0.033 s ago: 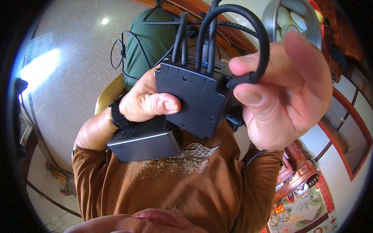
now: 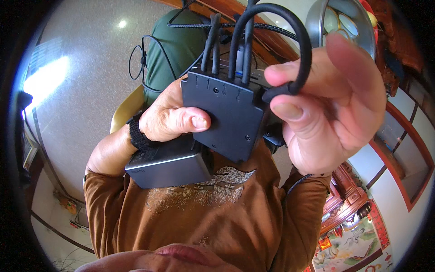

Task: The person unpacks a black mesh bag, removes a power adapter and a multi-port hub, then connects the adapter to the hub and plugs multiple cables into the hub. The person handles the adapter, hub, and cables by hand and places the assembled unit on the table.

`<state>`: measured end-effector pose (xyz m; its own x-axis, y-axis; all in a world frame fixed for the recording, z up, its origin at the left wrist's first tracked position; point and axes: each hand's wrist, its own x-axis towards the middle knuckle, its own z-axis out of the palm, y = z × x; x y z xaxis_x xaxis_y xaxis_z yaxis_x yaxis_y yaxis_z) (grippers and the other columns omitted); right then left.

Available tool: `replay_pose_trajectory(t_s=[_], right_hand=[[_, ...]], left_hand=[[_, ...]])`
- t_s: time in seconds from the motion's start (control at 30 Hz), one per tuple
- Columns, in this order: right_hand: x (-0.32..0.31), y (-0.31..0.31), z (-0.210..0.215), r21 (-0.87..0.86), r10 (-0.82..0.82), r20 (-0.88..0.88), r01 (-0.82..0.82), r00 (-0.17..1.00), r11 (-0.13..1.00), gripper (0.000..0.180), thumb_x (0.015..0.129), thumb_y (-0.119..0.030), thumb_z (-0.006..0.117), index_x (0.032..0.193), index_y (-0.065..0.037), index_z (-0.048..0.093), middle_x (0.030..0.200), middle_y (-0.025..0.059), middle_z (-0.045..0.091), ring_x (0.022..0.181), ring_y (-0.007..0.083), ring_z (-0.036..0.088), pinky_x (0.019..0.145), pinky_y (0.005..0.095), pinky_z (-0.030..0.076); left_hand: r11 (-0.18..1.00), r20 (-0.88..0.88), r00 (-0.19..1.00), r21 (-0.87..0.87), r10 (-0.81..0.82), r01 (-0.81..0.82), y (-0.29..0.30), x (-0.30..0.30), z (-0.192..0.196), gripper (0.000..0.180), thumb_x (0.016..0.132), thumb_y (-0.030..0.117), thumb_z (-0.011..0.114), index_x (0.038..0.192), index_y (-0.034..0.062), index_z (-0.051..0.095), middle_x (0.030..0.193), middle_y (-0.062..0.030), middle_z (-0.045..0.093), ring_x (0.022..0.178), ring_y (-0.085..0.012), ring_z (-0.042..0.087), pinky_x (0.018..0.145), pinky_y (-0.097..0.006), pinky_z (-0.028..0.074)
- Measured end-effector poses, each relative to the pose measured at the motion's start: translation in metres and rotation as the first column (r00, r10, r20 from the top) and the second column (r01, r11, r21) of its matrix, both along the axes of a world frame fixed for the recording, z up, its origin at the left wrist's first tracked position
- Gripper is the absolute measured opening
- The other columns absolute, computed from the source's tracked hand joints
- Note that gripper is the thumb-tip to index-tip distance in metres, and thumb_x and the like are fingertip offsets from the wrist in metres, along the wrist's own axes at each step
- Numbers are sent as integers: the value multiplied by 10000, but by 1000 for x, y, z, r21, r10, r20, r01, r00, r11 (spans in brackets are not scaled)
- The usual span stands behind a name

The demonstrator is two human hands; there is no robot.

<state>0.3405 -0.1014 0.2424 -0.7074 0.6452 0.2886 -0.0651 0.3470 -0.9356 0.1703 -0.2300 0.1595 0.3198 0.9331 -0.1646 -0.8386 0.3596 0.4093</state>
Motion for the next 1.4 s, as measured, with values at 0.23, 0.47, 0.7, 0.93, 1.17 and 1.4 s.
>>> replay_pose_trajectory(t_s=[0.23,0.47,0.7,0.93,1.17,1.4], right_hand=[[-5,-1,-1,-67,-73,-13,72,997,995,509,816,-36,701,1285,44,520,930,207,665,785,228,590,715,334,481],[1,5,7,15,5,91,-7,996,1000,497,783,19,689,1256,64,544,911,216,666,804,244,613,722,339,507],[-3,10,28,216,83,349,-166,933,962,356,742,49,695,1075,130,600,853,202,630,760,227,590,687,305,481],[3,12,16,382,46,301,-165,952,909,211,705,70,730,904,40,669,804,127,687,671,215,603,624,312,460],[7,10,7,410,10,288,-133,957,902,190,710,72,718,884,26,659,831,124,700,686,223,625,654,330,481],[11,11,2,368,6,274,-111,962,923,202,731,77,722,916,22,663,865,115,705,686,209,621,661,318,482]], left_hand=[[1000,10,1000,11,-1,1,0,0,0,600,871,230,763,1332,-13,466,1218,-73,618,1133,-143,559,1002,-304,444],[997,73,995,42,64,-68,0,1,-1,570,873,185,764,1324,-9,473,1205,-67,627,1117,-130,568,994,-295,453],[993,53,992,28,112,-114,0,5,-3,582,858,164,782,1311,-17,465,1165,-56,632,1087,-120,575,946,-278,480],[990,-112,984,19,141,-140,0,8,-5,560,830,195,813,1233,-14,486,1079,-31,615,1000,-92,565,894,-260,481],[983,-173,968,28,182,-180,0,12,-5,584,817,207,827,1237,-8,482,1066,-18,603,973,-75,549,858,-247,484],[981,-154,969,10,192,-193,0,13,-8,525,821,172,821,1188,15,480,986,3,585,825,-45,540,702,-209,485]])
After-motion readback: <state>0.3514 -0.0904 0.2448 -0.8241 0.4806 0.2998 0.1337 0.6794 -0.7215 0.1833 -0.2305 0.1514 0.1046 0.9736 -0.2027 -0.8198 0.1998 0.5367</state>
